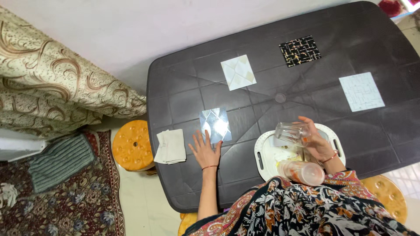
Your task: The person sets a table by placing a tray with cups and a glass on a dark table. They wipe the table surface with a cloth, then arrange the cups and glass on square placemats. The person also places a spoon and a small metal container on the table.
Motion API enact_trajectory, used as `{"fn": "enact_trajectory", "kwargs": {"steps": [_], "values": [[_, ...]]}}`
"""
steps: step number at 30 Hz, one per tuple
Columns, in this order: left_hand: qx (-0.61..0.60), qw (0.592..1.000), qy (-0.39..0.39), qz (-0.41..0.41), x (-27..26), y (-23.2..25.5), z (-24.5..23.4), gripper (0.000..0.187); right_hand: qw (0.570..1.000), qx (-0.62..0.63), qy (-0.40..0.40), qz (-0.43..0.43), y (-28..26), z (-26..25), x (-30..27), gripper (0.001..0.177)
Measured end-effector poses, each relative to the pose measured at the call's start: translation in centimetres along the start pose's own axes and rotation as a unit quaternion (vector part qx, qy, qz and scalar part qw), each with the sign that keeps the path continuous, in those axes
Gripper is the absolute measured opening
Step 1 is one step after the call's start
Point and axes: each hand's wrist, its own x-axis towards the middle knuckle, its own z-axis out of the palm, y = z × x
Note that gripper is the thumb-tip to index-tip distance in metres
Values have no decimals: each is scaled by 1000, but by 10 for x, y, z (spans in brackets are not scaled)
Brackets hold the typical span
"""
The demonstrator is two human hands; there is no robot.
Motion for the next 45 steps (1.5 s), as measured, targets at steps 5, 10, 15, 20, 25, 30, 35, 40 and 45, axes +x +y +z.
{"fn": "enact_trajectory", "kwargs": {"steps": [5, 10, 15, 20, 25, 30, 35, 40, 45], "values": [[-61, 993, -29, 96, 14, 51, 16, 87, 996, 86, -32, -20, 1, 0, -5, 89], [-83, 980, -38, 176, 39, 116, 54, 87, 989, 144, -30, -5, 13, 9, -12, 90], [-22, 985, -43, 165, 70, 180, 100, 82, 994, 93, -50, 22, 15, 13, -14, 90], [-80, 979, -50, 179, 78, 195, 117, 73, 989, 109, -73, 68, 19, 4, -16, 81], [-95, 973, -42, 204, 78, 197, 121, 68, 983, 117, -82, 118, 23, -10, -19, 82], [-66, 966, -71, 239, 78, 221, 120, 65, 981, 111, -92, 131, 29, -18, -11, 81], [-69, 967, -41, 241, 94, 218, 101, 66, 980, 117, -88, 137, 30, -20, -10, 78], [13, 984, 1, 177, 175, 189, 77, 73, 986, 4, -79, 144, 32, -17, -4, 74], [67, 975, -161, 135, 218, 182, 68, 76, 987, -69, -94, 115, 23, -9, -4, 70]]}}
